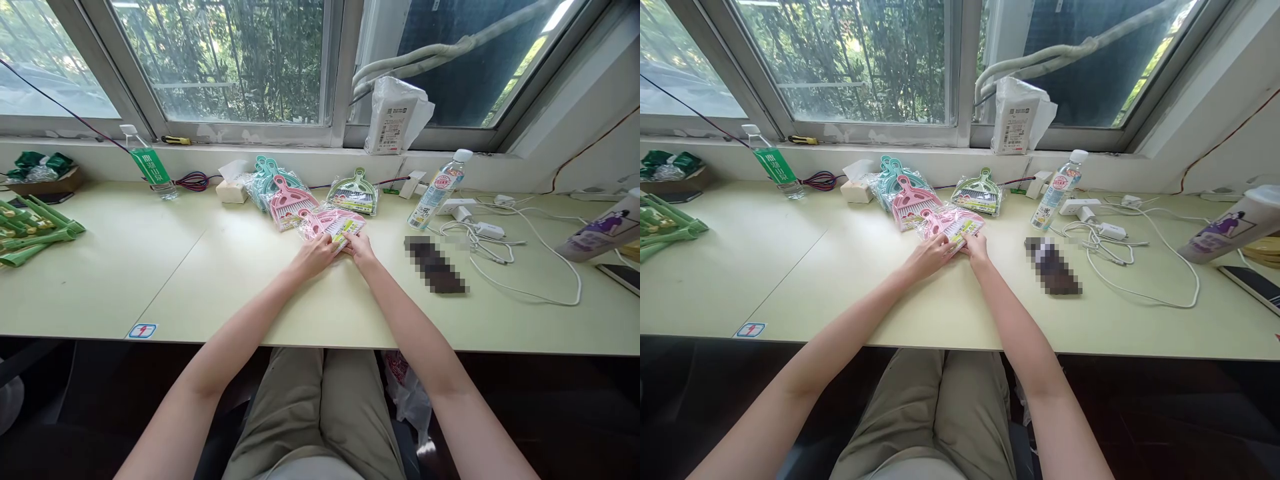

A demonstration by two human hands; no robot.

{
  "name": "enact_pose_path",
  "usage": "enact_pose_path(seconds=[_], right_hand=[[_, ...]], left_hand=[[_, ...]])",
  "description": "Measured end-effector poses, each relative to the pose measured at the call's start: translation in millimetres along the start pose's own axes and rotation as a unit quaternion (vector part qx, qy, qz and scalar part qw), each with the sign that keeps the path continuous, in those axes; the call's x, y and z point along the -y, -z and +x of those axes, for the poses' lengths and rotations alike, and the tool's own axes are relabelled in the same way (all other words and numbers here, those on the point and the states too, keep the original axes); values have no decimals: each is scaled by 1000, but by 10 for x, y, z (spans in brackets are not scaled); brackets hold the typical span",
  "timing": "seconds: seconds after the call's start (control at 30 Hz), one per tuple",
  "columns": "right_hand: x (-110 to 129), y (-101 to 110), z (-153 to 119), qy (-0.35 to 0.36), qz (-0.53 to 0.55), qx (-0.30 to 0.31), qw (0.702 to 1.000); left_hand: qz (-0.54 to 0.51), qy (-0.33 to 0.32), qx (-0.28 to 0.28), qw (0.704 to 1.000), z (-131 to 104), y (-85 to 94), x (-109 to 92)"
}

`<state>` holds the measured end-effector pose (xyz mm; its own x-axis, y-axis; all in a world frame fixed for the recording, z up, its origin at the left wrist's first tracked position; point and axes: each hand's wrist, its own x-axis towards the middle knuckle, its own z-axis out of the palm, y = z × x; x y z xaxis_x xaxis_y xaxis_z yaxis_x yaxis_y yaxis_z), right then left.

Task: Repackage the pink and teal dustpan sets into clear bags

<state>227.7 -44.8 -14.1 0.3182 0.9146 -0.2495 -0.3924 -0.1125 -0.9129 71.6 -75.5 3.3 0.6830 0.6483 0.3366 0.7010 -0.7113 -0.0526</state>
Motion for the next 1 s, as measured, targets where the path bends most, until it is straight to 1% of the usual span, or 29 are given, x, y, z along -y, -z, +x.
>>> enact_pose_path(seconds=[0.07, 0.13, 0.17, 0.23, 0.27, 0.3, 0.37, 0.4, 0.43, 0.47, 0.5, 0.53, 0.57, 0.6, 0.67, 0.7, 0.73, 0.8, 0.87, 0.93, 1.0], right_hand=[[-14, -2, 4, 6, 1, -8, 1000], [-23, -3, 3, 13, 8, -15, 1000], [-25, -4, -2, 17, 15, -16, 1000], [-20, -7, -20, 25, 31, -16, 999], [-14, -11, -34, 32, 40, -14, 999], [-4, -16, -51, 41, 48, -6, 998], [22, -37, -96, 63, 64, 15, 996], [35, -53, -123, 74, 72, 29, 994], [48, -74, -154, 83, 79, 43, 993], [59, -98, -188, 89, 87, 55, 991], [67, -124, -222, 93, 95, 62, 989], [71, -152, -256, 94, 103, 65, 988], [71, -178, -288, 93, 109, 64, 988], [68, -200, -315, 89, 115, 60, 987], [56, -229, -351, 81, 127, 46, 987], [50, -235, -358, 78, 134, 39, 987], [43, -235, -358, 77, 141, 33, 986], [36, -223, -345, 79, 151, 24, 985], [37, -207, -325, 84, 153, 19, 984], [41, -193, -307, 88, 150, 17, 985], [47, -182, -293, 89, 153, 13, 984]], left_hand=[[-14, -5, 1, 1000, -2, -15, -7], [-47, 5, -30, 998, -1, -50, -13], [-71, 20, -62, 995, 1, -69, -15], [-126, 74, -162, 976, 6, -95, -12], [-153, 112, -221, 957, 9, -99, -3], [-176, 155, -281, 931, 11, -95, 14], [-209, 247, -381, 866, 16, -71, 79], [-225, 292, -414, 833, 19, -53, 126], [-245, 335, -434, 800, 23, -34, 179], [-275, 371, -442, 769, 28, -15, 232], [-319, 397, -438, 741, 36, 3, 279], [-379, 409, -424, 714, 46, 21, 314], [-448, 405, -401, 689, 58, 38, 330], [-520, 389, -373, 663, 72, 53, 325], [-641, 340, -314, 612, 103, 76, 254], [-681, 318, -293, 591, 119, 82, 196], [-708, 298, -279, 576, 132, 83, 131], [-736, 261, -267, 565, 150, 74, 16], [-745, 242, -254, 567, 154, 58, -43], [-743, 252, -226, 577, 145, 51, -35], [-735, 270, -187, 593, 130, 60, 15]])
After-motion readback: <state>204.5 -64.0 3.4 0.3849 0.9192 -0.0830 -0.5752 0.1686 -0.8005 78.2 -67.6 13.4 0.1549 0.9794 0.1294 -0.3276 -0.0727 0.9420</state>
